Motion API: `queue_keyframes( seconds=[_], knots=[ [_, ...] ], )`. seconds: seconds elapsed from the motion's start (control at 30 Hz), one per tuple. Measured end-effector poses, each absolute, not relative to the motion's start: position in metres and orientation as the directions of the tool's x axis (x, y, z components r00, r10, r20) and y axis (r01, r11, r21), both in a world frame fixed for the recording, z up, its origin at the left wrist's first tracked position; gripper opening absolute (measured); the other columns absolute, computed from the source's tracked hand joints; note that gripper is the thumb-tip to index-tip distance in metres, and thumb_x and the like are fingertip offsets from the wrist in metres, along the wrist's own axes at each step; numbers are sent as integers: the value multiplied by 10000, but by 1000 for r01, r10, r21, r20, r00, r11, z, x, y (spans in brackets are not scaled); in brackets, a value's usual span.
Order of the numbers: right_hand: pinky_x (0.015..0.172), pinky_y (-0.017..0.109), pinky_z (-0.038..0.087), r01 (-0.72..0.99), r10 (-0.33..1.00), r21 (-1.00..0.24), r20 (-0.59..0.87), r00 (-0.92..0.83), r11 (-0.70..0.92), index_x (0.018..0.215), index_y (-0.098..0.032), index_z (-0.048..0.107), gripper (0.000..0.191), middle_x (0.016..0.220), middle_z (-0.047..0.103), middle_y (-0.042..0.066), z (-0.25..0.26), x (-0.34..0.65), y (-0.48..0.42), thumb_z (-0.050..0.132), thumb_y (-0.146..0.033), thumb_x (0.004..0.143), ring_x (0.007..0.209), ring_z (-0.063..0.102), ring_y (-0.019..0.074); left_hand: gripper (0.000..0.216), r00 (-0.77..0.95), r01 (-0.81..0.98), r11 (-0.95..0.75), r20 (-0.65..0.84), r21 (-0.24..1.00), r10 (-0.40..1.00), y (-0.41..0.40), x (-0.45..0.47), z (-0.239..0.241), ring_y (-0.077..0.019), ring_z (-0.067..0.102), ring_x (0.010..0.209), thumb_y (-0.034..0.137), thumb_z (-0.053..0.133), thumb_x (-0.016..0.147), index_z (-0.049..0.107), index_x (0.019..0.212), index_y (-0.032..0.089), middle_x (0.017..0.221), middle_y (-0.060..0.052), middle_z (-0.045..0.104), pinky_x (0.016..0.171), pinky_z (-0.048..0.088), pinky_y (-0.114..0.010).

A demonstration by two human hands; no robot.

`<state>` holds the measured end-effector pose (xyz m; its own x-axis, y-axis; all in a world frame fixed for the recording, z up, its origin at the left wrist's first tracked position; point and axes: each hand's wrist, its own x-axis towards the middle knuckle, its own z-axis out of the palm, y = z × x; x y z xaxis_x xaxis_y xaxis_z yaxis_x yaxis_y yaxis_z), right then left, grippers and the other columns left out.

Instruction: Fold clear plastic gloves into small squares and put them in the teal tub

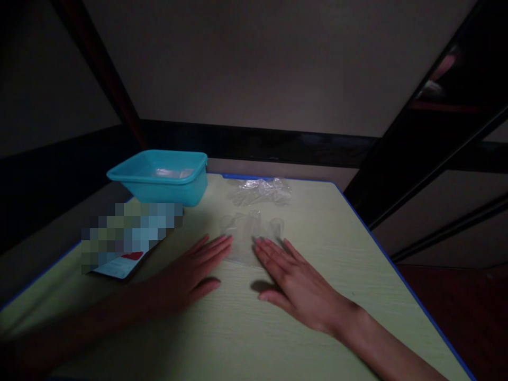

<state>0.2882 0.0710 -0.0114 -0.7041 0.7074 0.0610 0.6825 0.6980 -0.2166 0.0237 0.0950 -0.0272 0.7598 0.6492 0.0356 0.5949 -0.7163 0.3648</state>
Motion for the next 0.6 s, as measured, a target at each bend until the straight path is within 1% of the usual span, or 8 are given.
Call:
queue_keyframes(
  seconds=[0.07,0.17,0.3,0.43,0.6],
  knots=[
    [1086,535,175,667,685,-213,20,-728,714,1443,-133,123,739,1476,197,144,-16,288,68,373,-541,881,1352,190,267,579,771,611,-738,-3,288,637,92,22,-28,-196,105,1388,279,402,895,196,1413,122,1498,-115,183,1127,82,-440],
    [1095,527,129,657,670,-228,-26,-742,718,1442,-137,48,779,1486,136,138,-19,289,69,364,-563,871,1362,137,258,576,775,620,-748,-33,237,631,89,21,-28,-194,81,1390,310,363,911,172,1417,113,1503,-116,154,1125,82,-449],
    [1103,517,83,640,655,-287,-56,-754,713,1439,-177,22,788,1488,113,115,-17,289,70,402,-554,861,1364,126,253,559,776,614,-748,-21,251,630,87,21,-26,-212,111,1386,312,355,911,200,1412,118,1492,-126,188,1116,91,-478],
    [1108,506,83,612,651,-354,-12,-759,707,1437,-227,37,774,1484,138,88,-16,289,69,458,-515,855,1356,160,255,546,783,600,-753,-5,272,622,87,21,-25,-223,144,1380,300,362,909,222,1410,134,1484,-127,213,1109,106,-491],
    [1101,519,89,614,650,-344,-13,-760,710,1442,-214,41,764,1485,147,97,-17,291,72,430,-524,863,1354,169,261,543,778,597,-751,21,283,627,87,21,-24,-229,170,1374,281,393,901,243,1405,147,1478,-126,234,1108,121,-491]
  ],
)
